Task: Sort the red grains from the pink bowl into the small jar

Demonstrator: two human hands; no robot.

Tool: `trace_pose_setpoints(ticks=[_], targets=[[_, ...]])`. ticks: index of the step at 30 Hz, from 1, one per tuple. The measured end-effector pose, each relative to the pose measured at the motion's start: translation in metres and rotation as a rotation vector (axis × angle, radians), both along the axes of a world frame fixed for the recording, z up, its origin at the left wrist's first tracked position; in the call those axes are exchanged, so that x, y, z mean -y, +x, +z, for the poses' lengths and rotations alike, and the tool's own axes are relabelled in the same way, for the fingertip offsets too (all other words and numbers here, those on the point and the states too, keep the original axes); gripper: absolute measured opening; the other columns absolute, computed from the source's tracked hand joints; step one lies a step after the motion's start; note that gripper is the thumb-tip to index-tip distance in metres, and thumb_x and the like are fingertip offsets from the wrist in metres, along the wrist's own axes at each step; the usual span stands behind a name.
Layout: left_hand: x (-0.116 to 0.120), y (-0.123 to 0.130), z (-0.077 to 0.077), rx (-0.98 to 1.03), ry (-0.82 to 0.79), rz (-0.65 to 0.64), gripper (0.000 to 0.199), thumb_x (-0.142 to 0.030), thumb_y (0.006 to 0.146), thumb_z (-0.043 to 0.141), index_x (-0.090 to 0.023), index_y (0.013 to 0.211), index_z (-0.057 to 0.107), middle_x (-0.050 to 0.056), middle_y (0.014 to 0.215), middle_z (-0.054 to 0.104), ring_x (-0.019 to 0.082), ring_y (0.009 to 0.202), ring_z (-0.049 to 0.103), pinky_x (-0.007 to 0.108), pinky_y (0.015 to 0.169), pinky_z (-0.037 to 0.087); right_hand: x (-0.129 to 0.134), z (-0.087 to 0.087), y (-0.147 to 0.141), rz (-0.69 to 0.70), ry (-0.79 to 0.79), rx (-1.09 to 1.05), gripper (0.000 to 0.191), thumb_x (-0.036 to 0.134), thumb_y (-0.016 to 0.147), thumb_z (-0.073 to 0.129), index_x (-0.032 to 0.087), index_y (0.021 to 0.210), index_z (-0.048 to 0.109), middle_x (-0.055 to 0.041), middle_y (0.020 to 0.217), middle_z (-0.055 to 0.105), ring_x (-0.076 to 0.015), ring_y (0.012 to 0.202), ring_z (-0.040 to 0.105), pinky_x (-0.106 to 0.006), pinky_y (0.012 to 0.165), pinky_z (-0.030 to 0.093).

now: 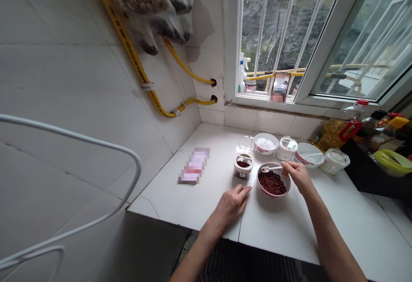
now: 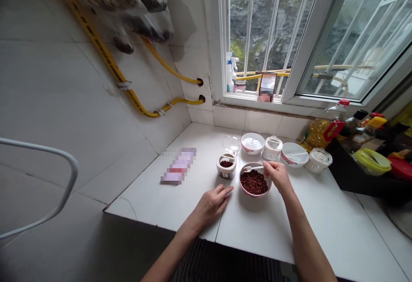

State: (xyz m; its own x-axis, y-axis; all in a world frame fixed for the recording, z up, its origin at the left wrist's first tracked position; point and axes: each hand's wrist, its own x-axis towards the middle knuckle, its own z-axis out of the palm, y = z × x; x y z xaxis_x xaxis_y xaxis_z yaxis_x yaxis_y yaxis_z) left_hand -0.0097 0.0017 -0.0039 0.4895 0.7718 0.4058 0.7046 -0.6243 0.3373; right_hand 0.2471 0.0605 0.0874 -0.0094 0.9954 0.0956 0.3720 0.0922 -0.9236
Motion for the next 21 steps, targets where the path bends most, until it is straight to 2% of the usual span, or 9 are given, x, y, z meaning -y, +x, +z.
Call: trace_pose_setpoints(ticks=[7,11,14,16,18,21], targets=[[-0.001,0.002,0.000,0.006,0.007,0.010,0.032,-0.013,0.096,0.048,-0.018,0.125,0.059,0.006,0.096,0.065,0.017,0.074,0.067,0.027,0.067,0.057,-0.001,0.008,-0.012,-0.026,0.074,-0.084,0.058,0.070,0.078,0.058,0.023,0.046,0.049,-0.0025,0.047,0.054,-0.0163,0.051,0.050,-0.031,0.061,0.045],[0.000,0.003,0.001,0.002,0.011,0.014,0.030,-0.013,0.096,0.048,-0.017,0.123,0.060,0.006,0.094,0.064,0.017,0.072,0.066,0.027,0.065,0.056,0.000,0.015,-0.031,-0.007,0.159,-0.050,0.060,0.071,0.083,0.053,0.023,0.048,0.050,-0.0025,0.048,0.055,-0.0164,0.052,0.051,-0.031,0.061,0.046],[-0.001,0.003,0.000,-0.001,0.012,0.014,0.027,-0.014,0.097,0.048,-0.018,0.121,0.060,0.005,0.093,0.063,0.016,0.071,0.065,0.026,0.065,0.055,0.002,0.019,-0.044,-0.001,0.232,0.011,0.056,0.064,0.089,0.049,0.023,0.051,0.050,-0.0018,0.051,0.055,-0.0162,0.052,0.051,-0.031,0.061,0.045],[-0.001,0.003,0.000,-0.004,0.012,0.011,0.026,-0.015,0.097,0.048,-0.019,0.120,0.060,0.004,0.091,0.062,0.016,0.070,0.065,0.025,0.064,0.055,0.004,0.020,-0.051,-0.019,0.328,0.090,0.053,0.057,0.094,0.046,0.023,0.053,0.049,-0.0013,0.053,0.055,-0.0166,0.054,0.051,-0.033,0.068,0.046],[-0.001,0.003,0.000,-0.007,0.012,0.010,0.026,-0.015,0.097,0.048,-0.019,0.120,0.060,0.004,0.091,0.062,0.015,0.070,0.064,0.025,0.064,0.055,0.005,0.018,-0.059,-0.035,0.470,0.216,0.049,0.048,0.097,0.044,0.024,0.055,0.048,-0.0002,0.053,0.054,-0.0163,0.056,0.050,-0.037,0.085,0.046],[-0.001,0.003,0.000,-0.009,0.013,0.011,0.026,-0.014,0.096,0.048,-0.019,0.119,0.060,0.004,0.091,0.062,0.015,0.069,0.064,0.025,0.064,0.054,0.006,0.014,-0.069,0.046,0.648,0.446,0.044,0.038,0.098,0.045,0.024,0.057,0.045,0.0016,0.052,0.051,-0.0154,0.056,0.047,-0.042,0.102,0.038]])
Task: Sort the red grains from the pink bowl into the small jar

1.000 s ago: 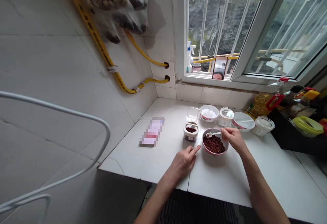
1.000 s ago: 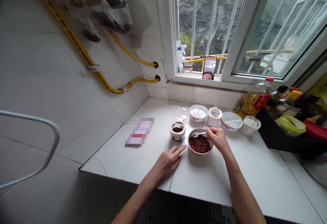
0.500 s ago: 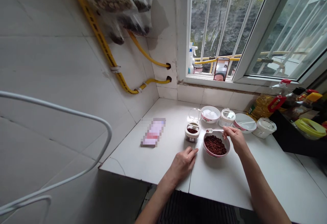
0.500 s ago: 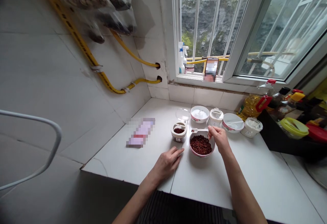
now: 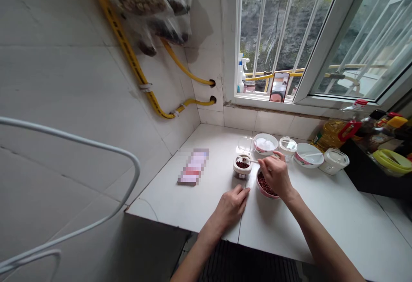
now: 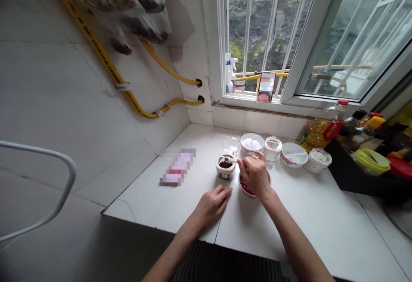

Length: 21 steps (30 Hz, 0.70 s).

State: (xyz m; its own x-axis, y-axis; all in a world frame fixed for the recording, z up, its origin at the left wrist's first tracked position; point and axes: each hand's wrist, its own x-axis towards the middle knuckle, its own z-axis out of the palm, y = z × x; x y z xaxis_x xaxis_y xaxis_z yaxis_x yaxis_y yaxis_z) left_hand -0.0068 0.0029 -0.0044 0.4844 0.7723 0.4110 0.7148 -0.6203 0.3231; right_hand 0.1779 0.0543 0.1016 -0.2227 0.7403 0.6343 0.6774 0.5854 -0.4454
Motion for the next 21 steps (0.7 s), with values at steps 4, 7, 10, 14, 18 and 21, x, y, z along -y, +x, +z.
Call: trace_pose_setpoints(ticks=[4,7,10,14,18,21], targets=[[0.000,0.000,0.000,0.000,-0.003,0.002,0.027,-0.014,0.097,0.048,-0.019,0.120,0.059,0.004,0.090,0.061,0.015,0.070,0.064,0.025,0.064,0.055,0.000,-0.005,-0.004,0.052,0.020,0.119,0.041,0.035,0.098,0.046,0.024,0.059,0.045,0.0006,0.054,0.055,-0.0161,0.058,0.048,-0.042,0.105,0.035],[0.000,0.000,0.001,-0.005,-0.007,0.000,0.028,-0.015,0.097,0.048,-0.018,0.122,0.059,0.005,0.091,0.061,0.016,0.070,0.064,0.026,0.065,0.055,-0.002,-0.002,0.009,0.005,-0.056,-0.049,0.042,0.039,0.099,0.043,0.024,0.060,0.049,-0.0001,0.055,0.058,-0.0163,0.057,0.051,-0.042,0.099,0.040],[0.000,-0.001,0.001,-0.010,-0.008,0.001,0.029,-0.014,0.097,0.047,-0.018,0.123,0.059,0.005,0.092,0.062,0.016,0.070,0.064,0.026,0.064,0.056,-0.004,0.005,0.036,-0.020,-0.208,-0.159,0.049,0.048,0.097,0.044,0.024,0.054,0.050,-0.0026,0.055,0.059,-0.0184,0.059,0.054,-0.036,0.078,0.046],[0.000,-0.001,0.000,-0.017,-0.004,0.002,0.035,-0.014,0.096,0.047,-0.018,0.130,0.055,0.006,0.095,0.063,0.017,0.071,0.065,0.027,0.064,0.056,-0.002,0.007,0.068,-0.063,-0.329,-0.068,0.054,0.052,0.091,0.050,0.024,0.046,0.044,-0.0012,0.047,0.051,-0.0161,0.052,0.045,-0.031,0.058,0.039],[0.000,0.000,0.001,-0.027,0.006,-0.012,0.049,-0.011,0.094,0.048,-0.020,0.143,0.046,0.006,0.096,0.063,0.017,0.073,0.065,0.027,0.064,0.056,-0.001,-0.007,0.069,0.004,-0.399,0.016,0.055,0.052,0.088,0.052,0.023,0.043,0.039,0.0013,0.043,0.042,-0.0143,0.049,0.039,-0.030,0.057,0.038],[0.001,0.002,0.002,-0.050,0.029,-0.033,0.059,-0.009,0.094,0.046,-0.023,0.151,0.036,0.004,0.093,0.062,0.016,0.070,0.063,0.026,0.062,0.055,-0.001,-0.017,0.060,0.037,-0.437,0.022,0.053,0.047,0.089,0.048,0.023,0.042,0.037,0.0012,0.043,0.043,-0.0139,0.048,0.040,-0.030,0.055,0.036]])
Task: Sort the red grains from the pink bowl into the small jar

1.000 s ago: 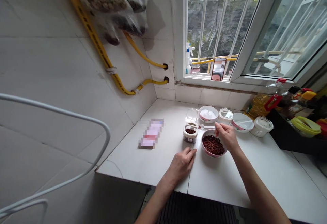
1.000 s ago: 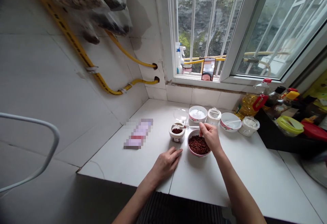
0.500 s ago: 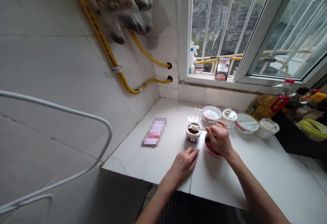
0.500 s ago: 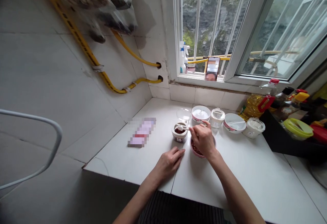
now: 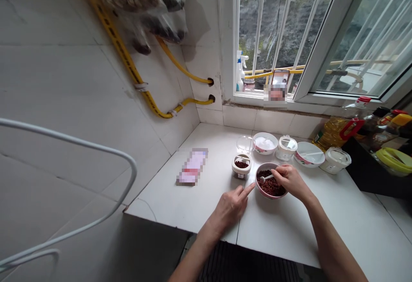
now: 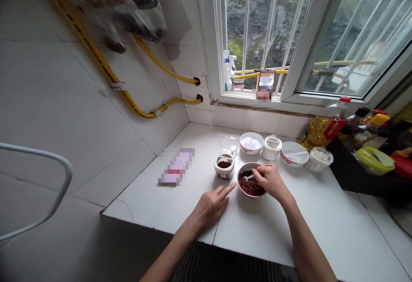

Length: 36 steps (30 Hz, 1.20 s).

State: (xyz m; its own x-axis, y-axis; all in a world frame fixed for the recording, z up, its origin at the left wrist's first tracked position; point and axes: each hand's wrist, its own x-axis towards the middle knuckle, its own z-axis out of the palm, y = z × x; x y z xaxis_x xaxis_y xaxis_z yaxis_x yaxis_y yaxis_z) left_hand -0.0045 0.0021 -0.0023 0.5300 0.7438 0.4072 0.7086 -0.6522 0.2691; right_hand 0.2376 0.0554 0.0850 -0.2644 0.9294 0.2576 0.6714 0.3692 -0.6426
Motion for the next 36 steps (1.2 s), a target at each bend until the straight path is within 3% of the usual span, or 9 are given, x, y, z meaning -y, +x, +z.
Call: trace_pose_setpoints(ticks=[3,7,15,26,32,36], targets=[[0.000,0.003,0.001,-0.045,0.023,-0.034,0.068,-0.008,0.094,0.046,-0.028,0.155,0.026,0.002,0.093,0.060,0.016,0.071,0.063,0.024,0.062,0.054,0.000,-0.002,-0.001,-0.027,-0.023,-0.047,0.052,0.046,0.089,0.049,0.023,0.043,0.041,0.0007,0.043,0.046,-0.0135,0.046,0.042,-0.029,0.051,0.034],[-0.001,0.006,0.003,-0.089,0.000,-0.059,0.072,-0.007,0.092,0.047,-0.033,0.155,0.026,0.001,0.094,0.060,0.015,0.071,0.062,0.023,0.063,0.054,0.002,0.002,0.007,-0.086,-0.080,-0.161,0.053,0.052,0.089,0.051,0.022,0.046,0.046,0.0003,0.043,0.052,-0.0137,0.045,0.046,-0.027,0.048,0.035],[0.000,0.006,0.005,-0.034,-0.006,-0.066,0.068,-0.007,0.093,0.046,-0.032,0.155,0.030,0.002,0.094,0.061,0.014,0.071,0.062,0.024,0.065,0.055,0.001,0.001,0.010,-0.119,-0.140,-0.290,0.055,0.061,0.083,0.053,0.021,0.046,0.049,-0.0009,0.044,0.054,-0.0141,0.046,0.048,-0.028,0.051,0.037],[0.000,0.006,0.004,-0.004,0.004,-0.080,0.068,-0.006,0.094,0.044,-0.031,0.156,0.028,0.002,0.094,0.059,0.015,0.071,0.061,0.025,0.065,0.056,0.000,-0.002,0.009,-0.158,-0.152,-0.313,0.055,0.062,0.082,0.056,0.021,0.046,0.049,-0.0011,0.045,0.053,-0.0143,0.047,0.048,-0.028,0.052,0.038],[0.000,0.006,0.004,-0.009,0.007,-0.072,0.070,-0.006,0.094,0.044,-0.031,0.156,0.027,0.001,0.094,0.059,0.014,0.071,0.061,0.024,0.066,0.056,-0.006,-0.002,0.010,-0.177,-0.172,-0.495,0.058,0.068,0.077,0.062,0.021,0.044,0.053,-0.0022,0.044,0.055,-0.0147,0.046,0.050,-0.029,0.053,0.043],[0.000,0.007,0.001,-0.004,0.029,-0.072,0.070,-0.006,0.093,0.045,-0.031,0.156,0.027,0.002,0.094,0.060,0.014,0.070,0.061,0.023,0.065,0.056,-0.007,0.003,-0.005,-0.183,-0.096,-0.586,0.058,0.067,0.080,0.061,0.021,0.046,0.053,-0.0013,0.046,0.055,-0.0145,0.048,0.050,-0.029,0.056,0.044]])
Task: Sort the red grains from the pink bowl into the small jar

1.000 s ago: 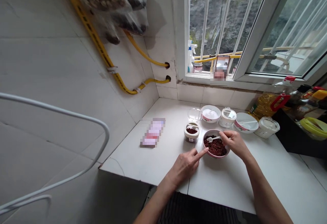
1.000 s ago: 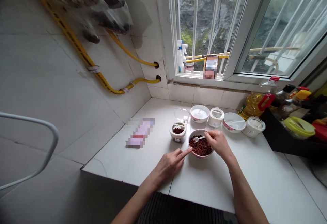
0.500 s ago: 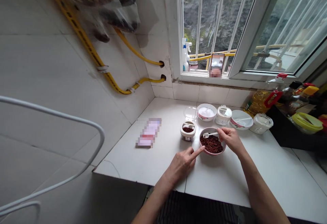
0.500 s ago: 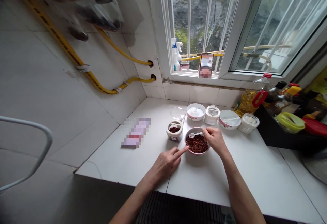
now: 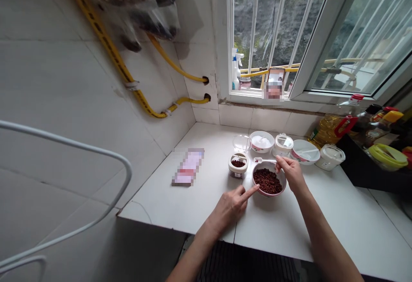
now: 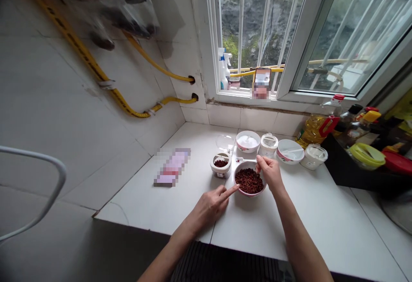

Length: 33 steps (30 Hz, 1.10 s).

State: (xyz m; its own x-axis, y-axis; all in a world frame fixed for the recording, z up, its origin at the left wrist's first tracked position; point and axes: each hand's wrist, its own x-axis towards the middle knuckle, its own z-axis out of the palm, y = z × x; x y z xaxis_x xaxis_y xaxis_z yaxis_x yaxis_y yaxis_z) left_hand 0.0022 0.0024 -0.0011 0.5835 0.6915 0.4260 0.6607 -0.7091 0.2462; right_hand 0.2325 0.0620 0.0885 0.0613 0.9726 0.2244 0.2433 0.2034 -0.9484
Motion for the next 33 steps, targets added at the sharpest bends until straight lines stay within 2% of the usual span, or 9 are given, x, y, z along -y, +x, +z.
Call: trace_pose_setpoints(ticks=[4,6,9,12,16,19,21,27,33], targets=[[-0.001,0.001,-0.003,0.007,0.013,0.000,0.069,-0.005,0.093,0.045,-0.030,0.156,0.030,0.002,0.091,0.059,0.014,0.069,0.061,0.023,0.064,0.055,0.003,0.003,-0.027,-0.057,0.225,0.114,0.053,0.057,0.094,0.050,0.022,0.054,0.052,0.0000,0.051,0.054,-0.0152,0.050,0.050,-0.030,0.059,0.044],[-0.001,0.001,-0.004,0.004,0.021,0.007,0.069,-0.004,0.092,0.044,-0.030,0.155,0.032,0.002,0.090,0.059,0.014,0.068,0.060,0.023,0.063,0.055,0.005,0.001,-0.040,-0.092,0.409,0.288,0.048,0.046,0.099,0.046,0.022,0.057,0.050,0.0010,0.054,0.054,-0.0154,0.055,0.052,-0.033,0.074,0.047],[-0.001,0.001,-0.004,-0.005,0.033,0.007,0.068,-0.005,0.092,0.045,-0.030,0.154,0.033,0.002,0.089,0.059,0.014,0.067,0.060,0.023,0.062,0.054,0.007,-0.002,-0.054,-0.028,0.654,0.614,0.041,0.031,0.100,0.048,0.023,0.060,0.049,0.0034,0.054,0.053,-0.0142,0.055,0.050,-0.038,0.097,0.041],[-0.001,0.000,-0.003,0.000,0.029,0.000,0.068,-0.006,0.092,0.045,-0.029,0.155,0.033,0.002,0.090,0.059,0.014,0.068,0.060,0.023,0.063,0.054,0.008,-0.001,-0.053,0.016,0.743,0.740,0.037,0.025,0.099,0.050,0.022,0.062,0.049,0.0038,0.054,0.054,-0.0137,0.056,0.051,-0.037,0.101,0.039],[0.000,0.000,0.000,0.015,0.002,0.006,0.069,-0.006,0.093,0.045,-0.031,0.156,0.030,0.002,0.092,0.059,0.014,0.070,0.061,0.023,0.065,0.054,0.005,0.004,-0.024,-0.058,0.652,0.608,0.039,0.028,0.098,0.049,0.023,0.060,0.047,0.0049,0.051,0.051,-0.0126,0.050,0.046,-0.034,0.092,0.045],[0.001,-0.001,0.000,0.016,-0.015,-0.002,0.070,-0.005,0.093,0.045,-0.031,0.156,0.029,0.002,0.093,0.059,0.014,0.070,0.061,0.023,0.065,0.055,0.004,0.003,0.003,-0.007,0.490,0.585,0.045,0.031,0.095,0.050,0.023,0.052,0.040,0.0046,0.046,0.044,-0.0136,0.049,0.043,-0.032,0.078,0.047],[0.000,-0.001,0.000,0.012,-0.011,-0.007,0.070,-0.005,0.093,0.045,-0.030,0.156,0.029,0.002,0.093,0.059,0.014,0.070,0.060,0.023,0.065,0.055,0.004,-0.003,0.013,0.041,0.390,0.614,0.046,0.033,0.093,0.050,0.023,0.050,0.038,0.0053,0.044,0.042,-0.0123,0.046,0.038,-0.033,0.078,0.047],[0.000,-0.001,0.001,0.017,-0.011,-0.006,0.070,-0.006,0.093,0.045,-0.030,0.156,0.028,0.002,0.094,0.059,0.015,0.070,0.061,0.024,0.064,0.055,0.004,-0.018,0.004,0.159,0.234,0.634,0.048,0.036,0.090,0.048,0.022,0.048,0.033,0.0070,0.041,0.038,-0.0092,0.043,0.032,-0.037,0.087,0.045],[0.000,-0.001,0.001,0.008,-0.010,-0.007,0.070,-0.005,0.093,0.045,-0.031,0.157,0.027,0.002,0.093,0.060,0.014,0.070,0.061,0.024,0.064,0.055,0.006,-0.009,0.007,0.088,0.127,0.499,0.051,0.045,0.090,0.048,0.022,0.045,0.038,0.0016,0.042,0.047,-0.0124,0.046,0.042,-0.028,0.056,0.040]])
